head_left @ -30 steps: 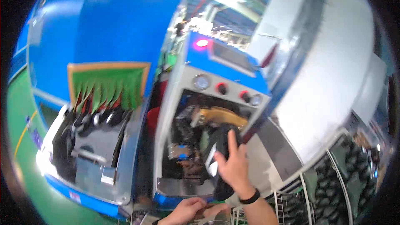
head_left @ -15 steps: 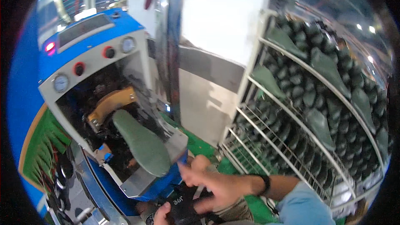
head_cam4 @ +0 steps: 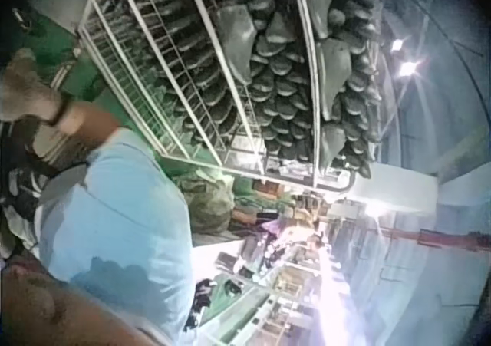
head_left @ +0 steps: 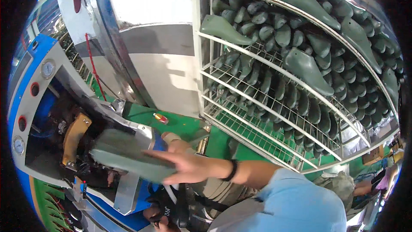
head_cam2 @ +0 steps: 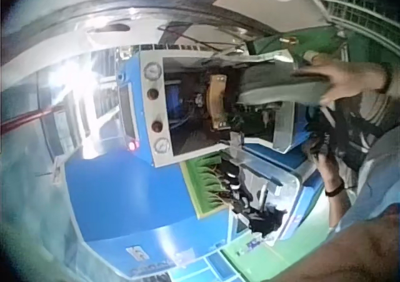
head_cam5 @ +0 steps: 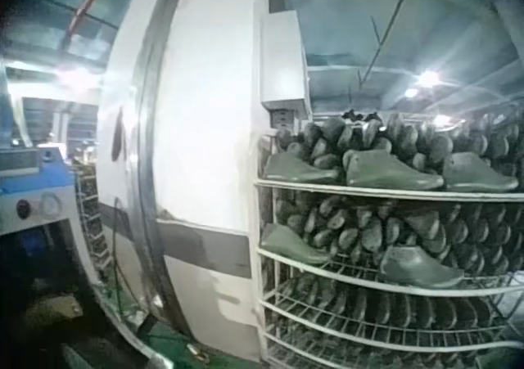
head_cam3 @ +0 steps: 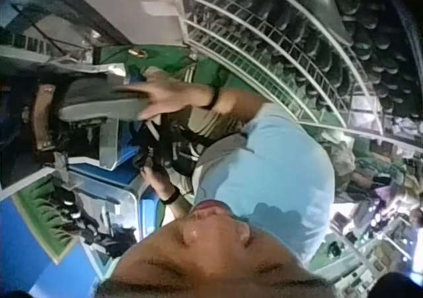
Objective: The person is placing shoes into a heat-setting machine, removing them, and then inserting shoe lasts into the shoes.
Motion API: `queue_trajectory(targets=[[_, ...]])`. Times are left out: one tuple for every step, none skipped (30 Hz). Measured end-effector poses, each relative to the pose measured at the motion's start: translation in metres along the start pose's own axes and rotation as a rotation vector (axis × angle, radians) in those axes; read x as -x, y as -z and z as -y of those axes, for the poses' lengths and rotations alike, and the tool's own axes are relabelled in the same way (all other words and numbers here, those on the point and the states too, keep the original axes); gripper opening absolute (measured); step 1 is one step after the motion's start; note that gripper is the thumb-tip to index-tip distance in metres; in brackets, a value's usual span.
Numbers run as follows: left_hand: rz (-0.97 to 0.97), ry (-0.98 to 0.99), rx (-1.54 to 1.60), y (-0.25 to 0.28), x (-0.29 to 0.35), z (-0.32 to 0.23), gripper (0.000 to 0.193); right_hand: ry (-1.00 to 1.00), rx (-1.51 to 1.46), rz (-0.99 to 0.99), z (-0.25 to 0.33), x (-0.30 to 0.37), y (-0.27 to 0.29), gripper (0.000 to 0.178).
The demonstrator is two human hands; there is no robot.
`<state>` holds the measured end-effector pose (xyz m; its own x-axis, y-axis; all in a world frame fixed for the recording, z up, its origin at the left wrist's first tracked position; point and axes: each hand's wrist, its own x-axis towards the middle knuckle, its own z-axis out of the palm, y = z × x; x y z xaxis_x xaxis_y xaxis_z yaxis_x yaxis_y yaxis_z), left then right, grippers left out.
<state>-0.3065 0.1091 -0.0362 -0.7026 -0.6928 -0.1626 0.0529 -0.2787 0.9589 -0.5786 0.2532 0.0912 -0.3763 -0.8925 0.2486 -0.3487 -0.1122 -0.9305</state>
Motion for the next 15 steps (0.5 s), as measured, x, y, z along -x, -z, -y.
queue_trajectory(targets=[[0.026, 0.015, 0.001, -0.008, -0.002, -0.001, 0.031, 0.104, 0.120, -0.108, -0.031, 0.043, 0.010, 0.084], [0.004, 0.062, 0.047, -0.013, -0.003, -0.006, 0.031, -0.024, 0.200, -0.154, -0.029, 0.082, 0.021, 0.078], [-0.012, 0.109, 0.095, -0.019, -0.005, -0.010, 0.030, -0.188, 0.276, -0.206, -0.040, 0.128, 0.028, 0.079], [0.064, 0.136, 0.060, -0.009, -0.009, -0.010, 0.030, -0.370, 0.366, -0.239, -0.048, 0.170, 0.031, 0.078], [0.071, 0.143, 0.056, -0.009, -0.012, -0.014, 0.030, -0.505, 0.483, -0.315, -0.056, 0.209, 0.030, 0.077], [0.100, 0.136, -0.009, -0.010, -0.013, -0.018, 0.030, -0.709, 0.543, -0.439, -0.062, 0.248, 0.023, 0.079], [0.126, 0.127, -0.076, -0.012, -0.014, -0.022, 0.030, -0.912, 0.517, -0.616, -0.059, 0.268, 0.020, 0.078], [0.163, 0.153, -0.112, -0.013, -0.015, -0.028, 0.032, -1.120, 0.489, -0.796, -0.054, 0.284, 0.019, 0.078], [0.172, 0.165, -0.115, -0.006, -0.021, -0.022, 0.032, -1.134, 0.486, -0.802, -0.057, 0.301, 0.020, 0.078], [0.111, 0.117, -0.257, 0.011, -0.031, -0.007, 0.029, -1.170, 0.529, -1.035, -0.069, 0.317, 0.023, 0.076], [0.042, 0.067, -0.397, 0.029, -0.037, 0.009, 0.029, -1.194, 0.572, -1.261, -0.084, 0.329, 0.030, 0.075], [-0.025, 0.016, -0.533, 0.032, -0.035, 0.018, 0.031, -1.203, 0.577, -1.256, -0.101, 0.343, 0.041, 0.075], [0.223, 0.226, -0.330, -0.038, -0.016, -0.047, 0.032, -1.057, 0.731, -1.372, -0.123, 0.365, 0.054, 0.072], [0.230, 0.239, -0.389, -0.048, -0.013, -0.056, 0.032, -0.876, 0.862, -1.464, -0.146, 0.375, 0.067, 0.070], [0.246, 0.259, -0.442, -0.052, -0.013, -0.057, 0.033, -0.885, 0.865, -1.450, -0.166, 0.391, 0.088, 0.070]])
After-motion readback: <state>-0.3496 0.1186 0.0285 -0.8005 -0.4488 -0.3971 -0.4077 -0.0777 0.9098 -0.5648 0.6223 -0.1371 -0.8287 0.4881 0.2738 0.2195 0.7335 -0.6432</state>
